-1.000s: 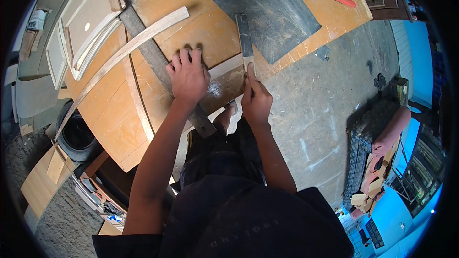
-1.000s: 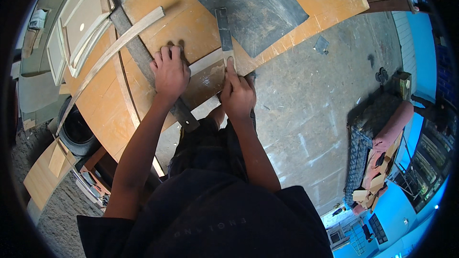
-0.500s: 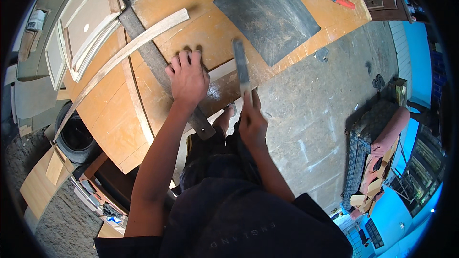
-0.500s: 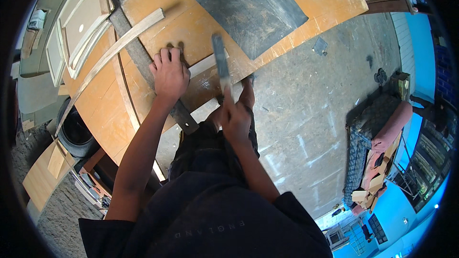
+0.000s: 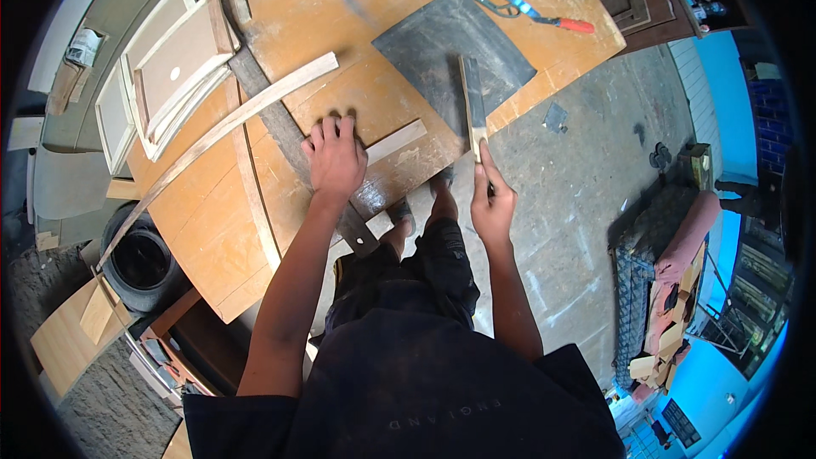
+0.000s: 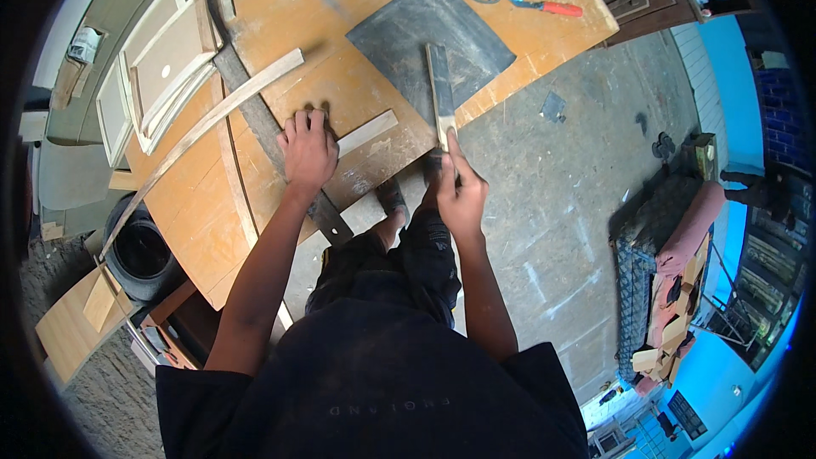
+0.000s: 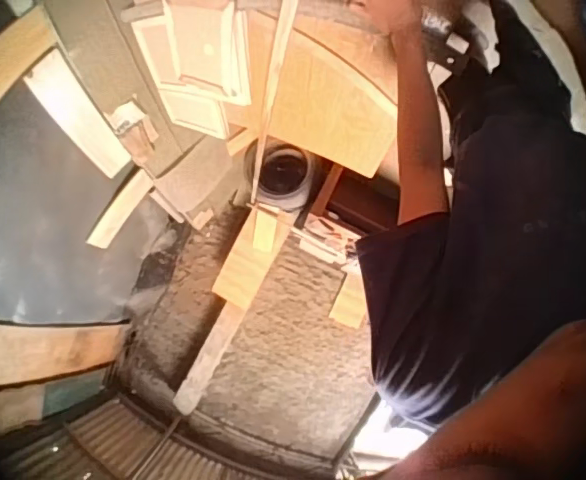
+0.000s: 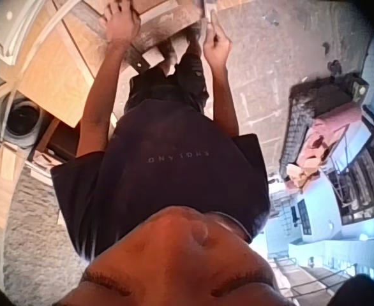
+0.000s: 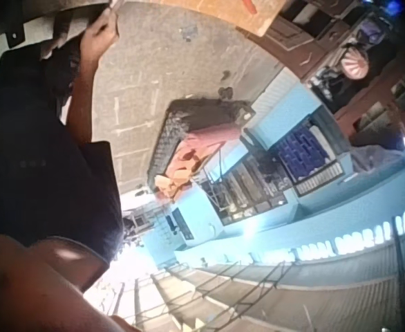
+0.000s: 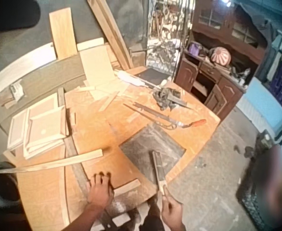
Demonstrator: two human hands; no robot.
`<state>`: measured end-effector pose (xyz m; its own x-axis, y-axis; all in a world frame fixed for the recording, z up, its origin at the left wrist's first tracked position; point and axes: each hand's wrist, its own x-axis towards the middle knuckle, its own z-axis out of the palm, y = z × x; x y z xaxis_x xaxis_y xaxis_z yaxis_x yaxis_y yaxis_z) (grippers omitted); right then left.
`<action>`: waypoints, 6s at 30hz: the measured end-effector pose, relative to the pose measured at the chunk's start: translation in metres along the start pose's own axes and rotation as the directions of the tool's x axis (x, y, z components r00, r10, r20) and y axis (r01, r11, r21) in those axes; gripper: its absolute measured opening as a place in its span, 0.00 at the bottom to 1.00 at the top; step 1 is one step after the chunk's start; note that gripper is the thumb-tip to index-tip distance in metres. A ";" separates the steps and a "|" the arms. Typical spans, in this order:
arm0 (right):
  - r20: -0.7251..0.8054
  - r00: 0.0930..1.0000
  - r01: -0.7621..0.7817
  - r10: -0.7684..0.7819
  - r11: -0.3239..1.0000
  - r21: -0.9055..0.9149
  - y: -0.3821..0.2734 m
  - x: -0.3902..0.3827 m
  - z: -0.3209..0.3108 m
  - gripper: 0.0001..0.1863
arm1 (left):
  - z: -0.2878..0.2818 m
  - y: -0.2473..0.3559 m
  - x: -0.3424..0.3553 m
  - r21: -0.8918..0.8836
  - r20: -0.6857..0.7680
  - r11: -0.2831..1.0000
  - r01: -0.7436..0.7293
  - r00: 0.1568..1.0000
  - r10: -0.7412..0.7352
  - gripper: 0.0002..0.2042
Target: Measure and assemble a wooden picture frame using a file and ruler.
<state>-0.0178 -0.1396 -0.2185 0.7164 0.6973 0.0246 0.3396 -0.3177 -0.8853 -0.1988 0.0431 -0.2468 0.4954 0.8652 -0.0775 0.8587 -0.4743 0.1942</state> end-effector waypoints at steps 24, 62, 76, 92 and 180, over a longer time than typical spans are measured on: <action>0.065 0.991 -0.125 0.118 0.986 0.110 0.001 -0.003 -0.050 0.20 | 0.012 0.070 -0.019 -0.618 0.785 -0.593 0.516 0.451 -0.425 0.19; 0.333 0.942 0.061 -0.049 0.998 -0.026 0.019 -0.057 0.031 0.22 | -0.046 -0.010 -0.039 -0.299 0.114 0.910 0.287 0.958 -0.265 0.32; 0.257 0.956 0.155 -0.140 0.987 -0.040 0.025 -0.062 0.039 0.22 | -0.031 -0.034 -0.046 -0.354 0.094 0.842 0.407 0.911 -0.401 0.35; 0.344 0.936 -0.031 0.069 0.993 -0.115 0.004 -0.066 0.035 0.20 | -0.009 -0.023 -0.027 -0.242 -0.240 0.969 0.052 0.964 -0.112 0.25; 0.267 0.963 0.103 -0.035 0.965 -0.243 -0.016 -0.026 0.090 0.25 | 0.012 -0.016 -0.013 -0.032 -0.304 0.995 0.096 0.947 -0.101 0.20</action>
<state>-0.0967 -0.0948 -0.2465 0.5151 0.8543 -0.0692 0.5489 -0.3908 -0.7389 -0.2179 0.0373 -0.2605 0.3428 0.9170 0.2040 0.8975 -0.3838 0.2173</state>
